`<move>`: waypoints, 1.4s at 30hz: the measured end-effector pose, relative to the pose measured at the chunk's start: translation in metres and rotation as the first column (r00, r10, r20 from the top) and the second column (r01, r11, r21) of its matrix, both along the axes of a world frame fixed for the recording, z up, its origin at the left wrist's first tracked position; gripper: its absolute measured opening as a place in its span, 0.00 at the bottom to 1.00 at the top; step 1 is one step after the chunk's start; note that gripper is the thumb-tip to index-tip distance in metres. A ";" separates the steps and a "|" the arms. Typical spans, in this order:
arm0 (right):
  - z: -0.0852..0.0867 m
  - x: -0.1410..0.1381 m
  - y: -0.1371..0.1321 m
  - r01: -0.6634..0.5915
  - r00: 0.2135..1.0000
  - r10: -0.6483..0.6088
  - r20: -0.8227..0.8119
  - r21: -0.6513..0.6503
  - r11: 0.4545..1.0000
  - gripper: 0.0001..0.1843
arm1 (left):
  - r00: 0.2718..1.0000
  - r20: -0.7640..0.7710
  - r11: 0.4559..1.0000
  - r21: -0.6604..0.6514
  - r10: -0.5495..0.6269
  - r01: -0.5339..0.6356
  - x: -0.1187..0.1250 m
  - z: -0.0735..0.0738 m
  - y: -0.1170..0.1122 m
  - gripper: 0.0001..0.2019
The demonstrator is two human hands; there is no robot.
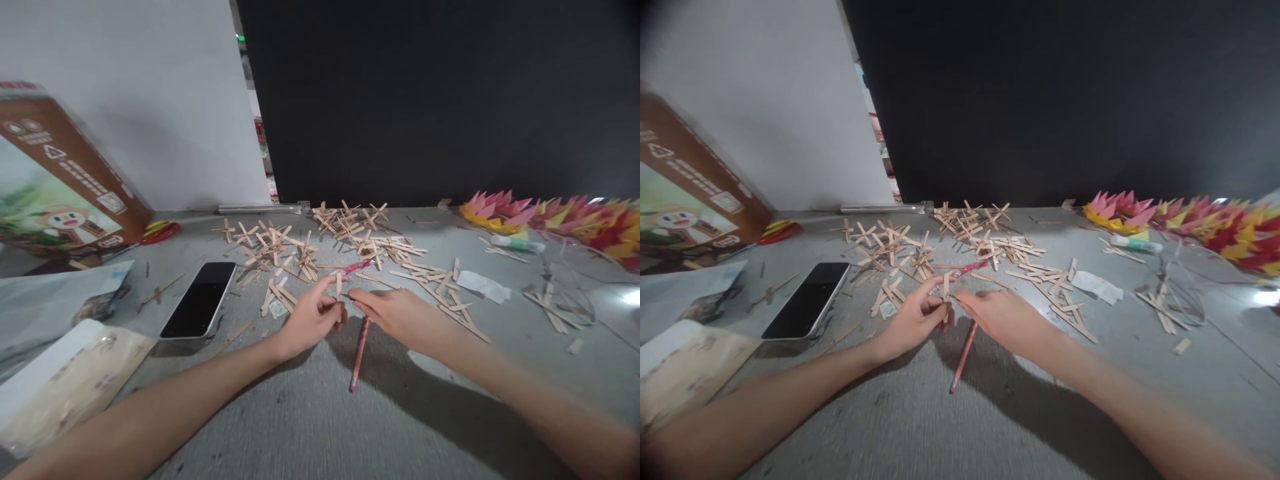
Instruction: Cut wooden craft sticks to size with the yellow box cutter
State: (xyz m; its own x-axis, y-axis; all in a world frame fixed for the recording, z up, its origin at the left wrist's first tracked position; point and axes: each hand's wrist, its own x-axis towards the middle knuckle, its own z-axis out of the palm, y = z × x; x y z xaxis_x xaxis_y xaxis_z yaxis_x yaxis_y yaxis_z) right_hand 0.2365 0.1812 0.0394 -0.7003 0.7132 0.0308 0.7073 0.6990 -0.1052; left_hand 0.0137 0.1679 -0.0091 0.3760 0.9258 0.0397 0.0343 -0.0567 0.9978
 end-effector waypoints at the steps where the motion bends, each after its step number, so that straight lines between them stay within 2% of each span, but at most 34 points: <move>1: 0.002 0.002 0.001 -0.022 0.999 0.020 0.042 0.034 0.999 0.14 | 1.000 -0.020 1.000 0.007 -0.006 0.006 0.000 0.000 0.000 0.24; 4: 0.011 0.008 0.002 -0.084 0.989 0.072 0.128 0.091 0.992 0.12 | 0.994 -0.103 0.998 0.057 -0.036 0.042 0.000 0.000 0.000 0.18; 7: 0.026 0.014 0.002 -0.055 0.989 0.053 0.135 0.016 0.998 0.11 | 0.972 -0.229 0.987 0.135 -0.054 0.086 0.000 0.003 0.000 0.05; 11: 0.047 0.023 -0.002 0.116 0.989 -0.100 0.109 -0.157 0.981 0.16 | 0.918 -0.396 0.970 0.218 -0.015 0.110 -0.001 0.008 0.001 0.09; 16: 0.060 0.033 -0.005 0.193 0.980 -0.166 0.112 -0.308 0.932 0.19 | 0.833 -0.548 0.908 0.384 0.075 0.171 0.002 0.008 0.000 0.10; 21: 0.052 0.034 0.001 0.082 0.994 -0.057 0.091 -0.299 0.951 0.16 | 0.747 -0.646 0.881 0.433 0.155 0.191 0.003 0.008 -0.004 0.10; 22: 0.048 0.033 0.003 0.065 0.994 -0.036 0.105 -0.289 0.955 0.16 | 0.740 -0.653 0.869 0.449 0.160 0.208 0.003 0.009 -0.004 0.13; 24: 0.040 0.031 0.005 0.061 0.987 -0.023 0.158 -0.238 0.969 0.16 | 0.731 -0.665 0.841 0.476 0.152 0.257 0.002 0.009 -0.003 0.19; 26: 0.031 0.028 0.007 0.065 0.978 -0.034 0.207 -0.147 0.987 0.18 | 0.721 -0.680 0.824 0.481 0.135 0.299 0.001 0.008 -0.002 0.19; 30: 0.018 0.022 0.009 0.044 0.967 -0.029 0.251 -0.054 0.998 0.21 | 0.743 -0.655 0.847 0.466 0.136 0.256 0.001 0.005 0.001 0.18; 33: 0.013 0.018 0.009 0.031 0.965 -0.018 0.263 -0.047 0.998 0.21 | 0.768 -0.623 0.860 0.465 0.149 0.211 0.001 0.003 0.002 0.22; 42: 0.010 0.016 0.010 0.006 0.967 0.006 0.253 -0.049 0.999 0.23 | 0.773 -0.620 0.864 0.455 0.133 0.216 0.001 0.004 0.002 0.20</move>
State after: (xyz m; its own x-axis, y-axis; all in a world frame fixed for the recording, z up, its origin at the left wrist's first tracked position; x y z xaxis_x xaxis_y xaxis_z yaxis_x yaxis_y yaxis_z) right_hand 0.2526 0.1911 0.0491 -0.6808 0.7093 -0.1825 0.7152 0.6976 0.0433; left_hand 0.0145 0.1702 -0.0046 0.5147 0.8303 0.2135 0.6089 -0.5294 0.5907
